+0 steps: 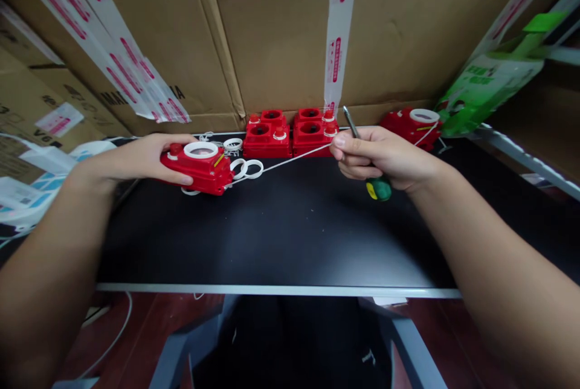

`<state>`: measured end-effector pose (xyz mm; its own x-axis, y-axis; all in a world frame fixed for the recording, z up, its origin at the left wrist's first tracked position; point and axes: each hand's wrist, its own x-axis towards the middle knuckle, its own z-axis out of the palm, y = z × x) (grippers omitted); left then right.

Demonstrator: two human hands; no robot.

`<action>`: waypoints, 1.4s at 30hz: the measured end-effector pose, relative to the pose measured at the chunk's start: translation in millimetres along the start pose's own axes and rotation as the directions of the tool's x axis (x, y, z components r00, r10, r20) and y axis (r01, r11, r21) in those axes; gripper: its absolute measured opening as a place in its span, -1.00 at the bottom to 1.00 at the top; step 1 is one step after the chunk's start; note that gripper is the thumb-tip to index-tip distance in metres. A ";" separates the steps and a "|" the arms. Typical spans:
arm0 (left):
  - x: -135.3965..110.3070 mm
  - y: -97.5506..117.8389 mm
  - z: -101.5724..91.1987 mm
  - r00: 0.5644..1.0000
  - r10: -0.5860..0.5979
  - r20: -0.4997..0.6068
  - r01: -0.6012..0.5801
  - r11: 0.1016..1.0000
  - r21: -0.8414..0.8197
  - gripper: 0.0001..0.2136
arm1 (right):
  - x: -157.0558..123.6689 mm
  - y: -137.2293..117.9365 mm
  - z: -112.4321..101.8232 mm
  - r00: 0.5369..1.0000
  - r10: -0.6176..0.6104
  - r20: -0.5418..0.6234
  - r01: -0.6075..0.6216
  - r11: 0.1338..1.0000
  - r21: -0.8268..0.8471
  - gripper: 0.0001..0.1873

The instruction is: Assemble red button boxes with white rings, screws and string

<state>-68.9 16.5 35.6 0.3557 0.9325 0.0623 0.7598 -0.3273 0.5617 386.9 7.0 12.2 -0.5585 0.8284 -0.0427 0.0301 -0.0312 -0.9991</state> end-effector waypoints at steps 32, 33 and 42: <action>18.9 -18.6 19.5 0.972 0.022 -0.234 0.021 0.983 0.183 -0.62 | 29.7 30.8 2.9 0.983 0.009 -0.181 -0.159 0.520 -0.839 -0.65; 22.9 -25.2 23.0 0.968 0.042 -0.249 0.019 0.971 0.238 -0.67 | 29.8 31.8 1.4 0.982 -0.012 -0.188 -0.156 0.501 -0.851 -0.63; 28.7 -46.9 35.2 0.991 0.027 -0.134 0.009 0.965 0.261 -0.72 | 21.4 33.8 -26.1 0.983 -0.077 -0.167 -0.134 0.316 -0.939 -0.68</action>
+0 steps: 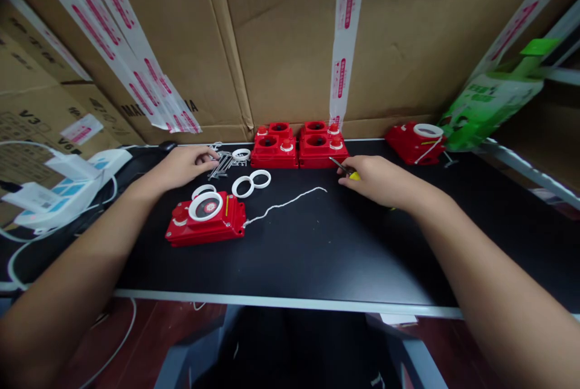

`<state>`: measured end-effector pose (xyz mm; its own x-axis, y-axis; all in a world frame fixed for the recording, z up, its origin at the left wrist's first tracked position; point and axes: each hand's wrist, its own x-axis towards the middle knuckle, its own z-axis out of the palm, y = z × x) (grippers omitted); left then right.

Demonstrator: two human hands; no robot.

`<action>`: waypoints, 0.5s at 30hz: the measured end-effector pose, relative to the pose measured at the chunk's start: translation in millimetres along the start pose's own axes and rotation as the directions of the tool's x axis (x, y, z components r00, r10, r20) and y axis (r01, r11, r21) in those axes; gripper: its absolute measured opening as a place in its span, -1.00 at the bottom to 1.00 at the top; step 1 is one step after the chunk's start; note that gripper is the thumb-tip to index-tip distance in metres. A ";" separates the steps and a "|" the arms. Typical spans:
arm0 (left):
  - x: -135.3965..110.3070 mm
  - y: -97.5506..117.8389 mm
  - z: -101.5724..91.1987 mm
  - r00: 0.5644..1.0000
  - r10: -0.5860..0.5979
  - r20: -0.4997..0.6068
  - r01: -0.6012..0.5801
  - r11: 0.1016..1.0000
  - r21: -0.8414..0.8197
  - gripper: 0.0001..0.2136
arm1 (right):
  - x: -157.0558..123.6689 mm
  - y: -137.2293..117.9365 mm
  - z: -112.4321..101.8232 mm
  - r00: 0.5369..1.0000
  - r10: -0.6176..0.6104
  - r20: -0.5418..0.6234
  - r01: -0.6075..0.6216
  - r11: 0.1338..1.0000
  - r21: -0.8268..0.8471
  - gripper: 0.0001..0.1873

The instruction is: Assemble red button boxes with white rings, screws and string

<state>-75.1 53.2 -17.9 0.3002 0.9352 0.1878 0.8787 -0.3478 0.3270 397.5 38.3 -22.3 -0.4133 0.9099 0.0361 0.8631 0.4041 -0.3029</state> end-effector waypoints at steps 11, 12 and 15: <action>-4.0 2.6 -6.9 0.996 -0.034 0.078 0.031 0.999 0.034 -0.74 | -4.7 -7.3 -5.2 0.970 -0.167 -0.174 0.167 0.986 -0.015 -0.66; -4.7 2.2 -10.3 0.994 0.009 0.110 -0.013 0.999 0.035 -0.73 | -5.5 -11.3 -6.1 0.964 -0.205 -0.171 0.212 0.977 0.025 -0.69; -5.3 -0.1 -18.0 0.970 0.111 0.218 -0.122 0.992 0.040 -0.74 | -6.7 -18.6 -5.3 0.958 -0.277 -0.066 0.284 0.950 0.127 -0.72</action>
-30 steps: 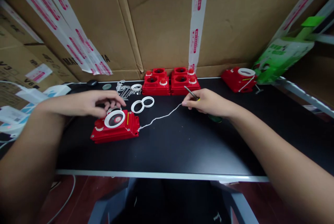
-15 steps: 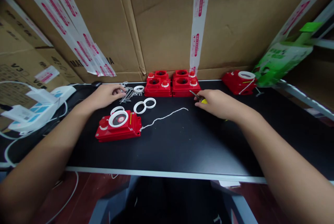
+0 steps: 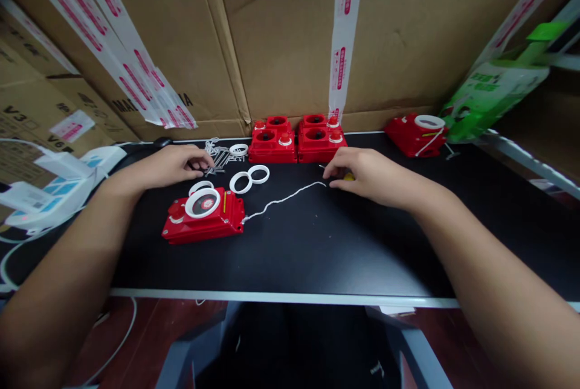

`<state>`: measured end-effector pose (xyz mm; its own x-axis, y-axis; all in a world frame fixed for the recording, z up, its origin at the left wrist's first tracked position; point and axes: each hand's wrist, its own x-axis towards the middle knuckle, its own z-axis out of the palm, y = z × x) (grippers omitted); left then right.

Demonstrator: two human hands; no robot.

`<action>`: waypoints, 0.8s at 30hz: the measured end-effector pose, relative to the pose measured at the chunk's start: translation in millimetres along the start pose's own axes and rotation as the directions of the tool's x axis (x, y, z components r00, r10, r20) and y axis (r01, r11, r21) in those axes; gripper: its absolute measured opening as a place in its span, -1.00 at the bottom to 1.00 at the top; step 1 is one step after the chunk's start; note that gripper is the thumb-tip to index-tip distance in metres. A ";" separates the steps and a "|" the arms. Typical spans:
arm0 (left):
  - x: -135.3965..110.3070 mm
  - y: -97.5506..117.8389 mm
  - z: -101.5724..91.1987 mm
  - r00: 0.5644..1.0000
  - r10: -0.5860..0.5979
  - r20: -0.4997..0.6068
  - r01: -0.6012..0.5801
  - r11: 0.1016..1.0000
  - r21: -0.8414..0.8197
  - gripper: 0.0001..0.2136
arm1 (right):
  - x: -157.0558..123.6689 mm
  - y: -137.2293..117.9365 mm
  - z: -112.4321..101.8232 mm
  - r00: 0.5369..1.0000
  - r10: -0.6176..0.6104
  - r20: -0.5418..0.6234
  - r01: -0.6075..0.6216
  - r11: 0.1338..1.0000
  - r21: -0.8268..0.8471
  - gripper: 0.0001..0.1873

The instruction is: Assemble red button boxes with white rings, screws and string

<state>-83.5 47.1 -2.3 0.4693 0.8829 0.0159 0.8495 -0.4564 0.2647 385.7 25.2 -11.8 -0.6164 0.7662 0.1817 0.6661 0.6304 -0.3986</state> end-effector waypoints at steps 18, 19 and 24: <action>3.5 1.4 -1.6 0.985 0.161 0.057 -0.155 0.983 -0.093 -0.80 | 1.3 -21.7 12.0 0.988 0.122 -0.094 -0.112 0.988 0.109 -0.89; 3.6 2.7 -1.8 0.985 0.170 0.027 -0.166 0.981 -0.097 -0.80 | 0.7 -23.9 10.0 0.981 0.151 -0.119 -0.126 0.973 0.194 -0.87; 4.2 15.5 -1.8 0.932 0.171 -0.319 -0.238 0.953 -0.188 -0.83 | 7.3 -39.5 5.2 0.942 0.251 -0.223 -0.044 0.751 0.659 -0.73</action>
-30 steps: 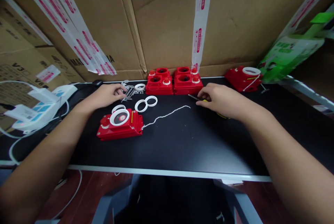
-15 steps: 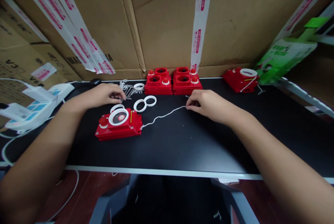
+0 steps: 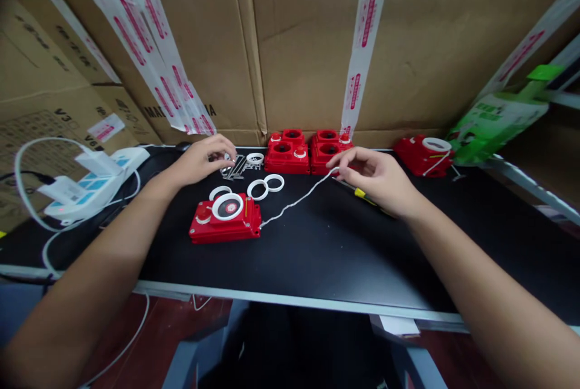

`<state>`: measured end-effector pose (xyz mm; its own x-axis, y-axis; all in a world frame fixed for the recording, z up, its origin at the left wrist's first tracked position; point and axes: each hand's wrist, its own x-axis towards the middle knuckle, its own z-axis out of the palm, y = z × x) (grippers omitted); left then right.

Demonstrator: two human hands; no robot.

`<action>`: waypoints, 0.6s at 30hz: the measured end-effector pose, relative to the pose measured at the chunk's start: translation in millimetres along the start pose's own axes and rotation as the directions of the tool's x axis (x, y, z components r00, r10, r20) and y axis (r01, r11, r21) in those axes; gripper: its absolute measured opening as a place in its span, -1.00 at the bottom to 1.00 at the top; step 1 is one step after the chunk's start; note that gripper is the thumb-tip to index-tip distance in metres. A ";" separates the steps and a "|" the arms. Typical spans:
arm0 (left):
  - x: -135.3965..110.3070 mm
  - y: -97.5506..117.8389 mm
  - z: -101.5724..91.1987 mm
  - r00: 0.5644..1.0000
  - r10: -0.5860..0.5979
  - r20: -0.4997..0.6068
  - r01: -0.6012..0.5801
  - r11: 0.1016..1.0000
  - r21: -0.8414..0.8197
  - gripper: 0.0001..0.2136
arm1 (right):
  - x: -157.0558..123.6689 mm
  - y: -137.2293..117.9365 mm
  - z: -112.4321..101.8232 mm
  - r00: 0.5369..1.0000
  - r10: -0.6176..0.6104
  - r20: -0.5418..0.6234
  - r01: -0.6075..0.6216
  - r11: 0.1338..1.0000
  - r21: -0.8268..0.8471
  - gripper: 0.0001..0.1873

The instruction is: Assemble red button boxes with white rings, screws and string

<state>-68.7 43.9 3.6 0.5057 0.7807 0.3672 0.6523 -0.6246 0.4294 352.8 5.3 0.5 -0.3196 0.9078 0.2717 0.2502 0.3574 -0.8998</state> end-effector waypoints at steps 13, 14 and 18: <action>63.4 105.7 7.2 0.942 -0.150 -0.299 -0.005 0.889 -0.459 -0.85 | 31.0 -32.9 57.4 0.997 0.036 0.065 -0.072 0.685 0.725 -0.74; 64.8 113.4 11.6 0.951 -0.156 -0.266 0.019 0.890 -0.455 -0.87 | 29.3 -29.6 59.4 0.997 0.042 0.061 -0.074 0.676 0.733 -0.69; 49.9 128.4 32.4 0.919 -0.254 -0.301 0.125 0.913 -0.389 -0.85 | 16.6 -20.2 64.0 0.993 0.089 0.081 -0.120 0.690 0.714 -0.65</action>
<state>58.6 3.4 50.3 0.1290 0.8695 0.4768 0.4391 -0.4812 0.7587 283.9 -0.9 1.4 -0.3690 0.9152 0.1621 -0.4412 -0.0190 -0.8972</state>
